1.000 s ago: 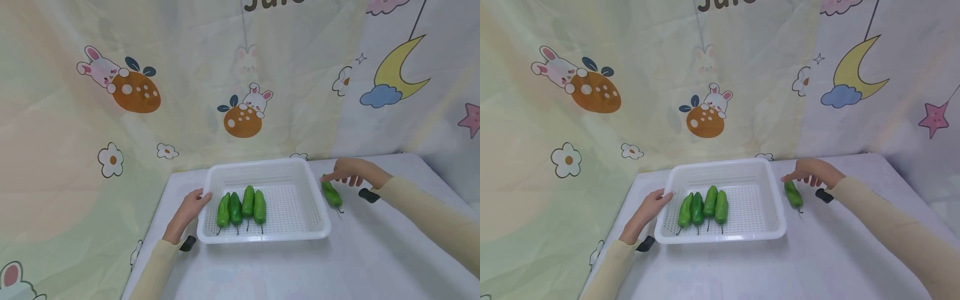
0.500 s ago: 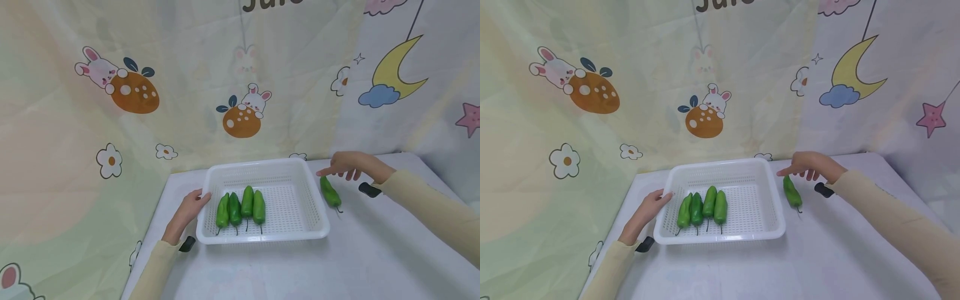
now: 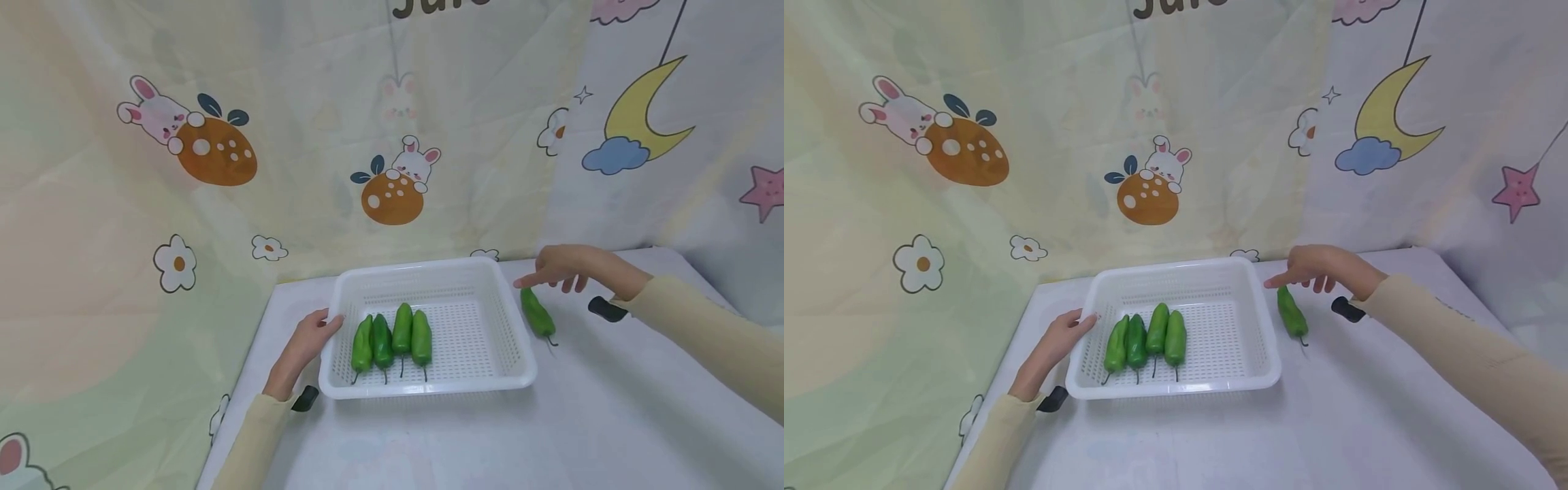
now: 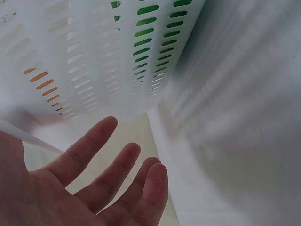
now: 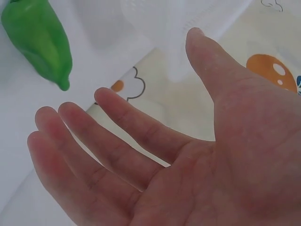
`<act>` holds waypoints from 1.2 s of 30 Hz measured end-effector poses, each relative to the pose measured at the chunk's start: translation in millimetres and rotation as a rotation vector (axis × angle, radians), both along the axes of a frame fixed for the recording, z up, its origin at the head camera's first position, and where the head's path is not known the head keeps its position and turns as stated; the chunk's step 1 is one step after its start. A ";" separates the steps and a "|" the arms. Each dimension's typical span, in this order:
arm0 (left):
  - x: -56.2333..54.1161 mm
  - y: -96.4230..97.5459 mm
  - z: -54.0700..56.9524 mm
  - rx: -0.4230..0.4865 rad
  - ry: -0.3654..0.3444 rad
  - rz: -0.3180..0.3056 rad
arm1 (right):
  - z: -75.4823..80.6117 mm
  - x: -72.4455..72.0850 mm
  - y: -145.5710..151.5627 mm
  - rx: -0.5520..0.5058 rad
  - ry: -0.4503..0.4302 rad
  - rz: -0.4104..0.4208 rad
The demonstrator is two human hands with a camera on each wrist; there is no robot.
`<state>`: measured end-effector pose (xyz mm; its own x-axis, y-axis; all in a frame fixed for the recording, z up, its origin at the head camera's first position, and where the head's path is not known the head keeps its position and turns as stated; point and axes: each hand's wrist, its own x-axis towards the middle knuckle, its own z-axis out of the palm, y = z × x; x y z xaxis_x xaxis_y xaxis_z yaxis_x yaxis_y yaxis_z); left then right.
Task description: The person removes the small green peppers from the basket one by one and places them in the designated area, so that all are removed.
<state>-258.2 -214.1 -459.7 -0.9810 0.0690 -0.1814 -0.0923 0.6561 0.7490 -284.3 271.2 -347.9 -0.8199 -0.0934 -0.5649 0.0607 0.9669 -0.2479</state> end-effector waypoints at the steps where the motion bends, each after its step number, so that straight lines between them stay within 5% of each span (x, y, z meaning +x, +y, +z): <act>1: 0.1 -0.4 -0.2 0.003 0.001 0.000 | 1.7 0.0 -1.1 0.003 0.004 0.005; 36: -0.8 -1.7 -3.5 0.041 0.002 -0.006 | 38.7 10.0 -84.9 0.025 0.139 0.160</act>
